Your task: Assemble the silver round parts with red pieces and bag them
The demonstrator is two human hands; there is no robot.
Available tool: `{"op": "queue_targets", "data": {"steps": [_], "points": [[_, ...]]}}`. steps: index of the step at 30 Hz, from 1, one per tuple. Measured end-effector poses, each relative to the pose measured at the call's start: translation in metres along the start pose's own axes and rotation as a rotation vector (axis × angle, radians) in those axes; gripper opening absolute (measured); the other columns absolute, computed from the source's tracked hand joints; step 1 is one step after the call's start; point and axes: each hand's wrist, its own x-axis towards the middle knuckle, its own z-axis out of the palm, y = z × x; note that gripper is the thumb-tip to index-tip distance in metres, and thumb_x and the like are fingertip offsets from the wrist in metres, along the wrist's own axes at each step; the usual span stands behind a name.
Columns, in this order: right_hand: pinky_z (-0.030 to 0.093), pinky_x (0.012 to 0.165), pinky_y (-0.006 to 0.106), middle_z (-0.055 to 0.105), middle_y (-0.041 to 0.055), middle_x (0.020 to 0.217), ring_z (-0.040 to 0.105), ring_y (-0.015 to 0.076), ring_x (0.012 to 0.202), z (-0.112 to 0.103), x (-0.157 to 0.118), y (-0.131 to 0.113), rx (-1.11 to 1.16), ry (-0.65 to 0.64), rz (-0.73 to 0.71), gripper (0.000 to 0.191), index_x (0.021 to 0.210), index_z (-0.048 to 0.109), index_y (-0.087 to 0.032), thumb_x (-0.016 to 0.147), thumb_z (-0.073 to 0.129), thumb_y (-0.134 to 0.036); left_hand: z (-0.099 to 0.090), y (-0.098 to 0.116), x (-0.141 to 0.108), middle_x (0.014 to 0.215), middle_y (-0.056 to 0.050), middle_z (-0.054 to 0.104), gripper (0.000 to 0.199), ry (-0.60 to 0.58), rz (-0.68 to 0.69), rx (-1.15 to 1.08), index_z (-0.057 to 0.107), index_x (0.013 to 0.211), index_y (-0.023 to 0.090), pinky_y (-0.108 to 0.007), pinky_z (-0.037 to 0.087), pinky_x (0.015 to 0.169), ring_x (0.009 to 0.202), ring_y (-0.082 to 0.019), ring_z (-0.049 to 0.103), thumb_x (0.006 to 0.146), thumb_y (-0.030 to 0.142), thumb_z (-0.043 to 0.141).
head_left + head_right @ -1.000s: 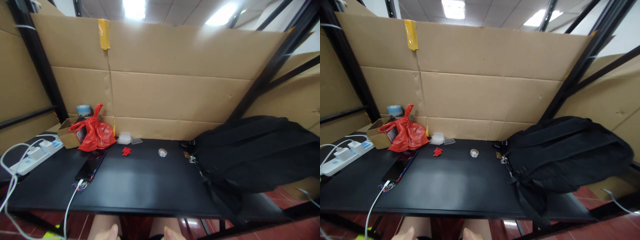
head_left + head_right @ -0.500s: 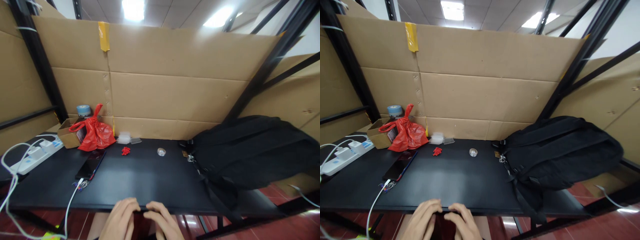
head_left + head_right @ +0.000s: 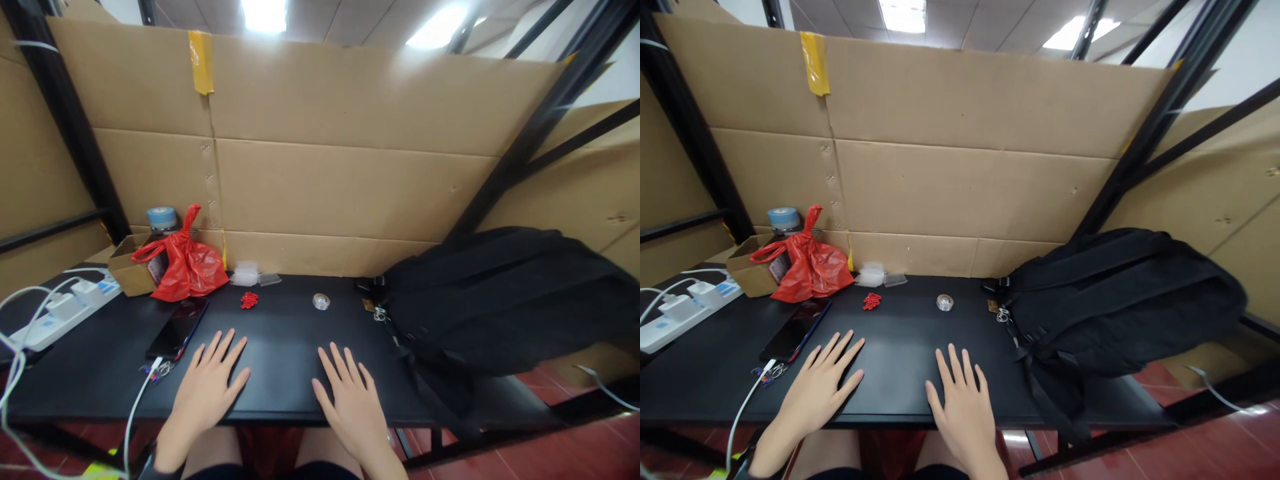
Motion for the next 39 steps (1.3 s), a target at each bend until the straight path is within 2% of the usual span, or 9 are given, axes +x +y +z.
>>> {"op": "queue_targets", "data": {"steps": [11,39], "points": [[0.026,0.117,0.051,0.028,0.0001,0.162,0.025,0.0293,0.15,-0.012,0.0,-0.006,-0.012,-0.053,0.032,0.058,0.153,0.037,-0.03,0.1,0.033,-0.053,0.001,-0.002,0.0,0.161,-0.001,0.03,0.06,-0.046,-0.004,0.001,0.036,0.152,0.037,-0.056,0.034,0.113,0.148,-0.034,0.031,0.097,0.059,0.039],[0.028,0.114,0.051,0.036,0.0019,0.159,0.03,0.0302,0.148,-0.009,-0.001,-0.005,0.01,0.013,0.016,0.057,0.15,0.043,-0.03,0.099,0.033,-0.054,-0.001,-0.001,-0.001,0.159,-0.002,0.037,0.056,-0.01,-0.012,-0.034,0.043,0.149,0.036,-0.052,0.033,0.113,0.146,-0.032,0.034,0.098,0.058,0.04]]}}
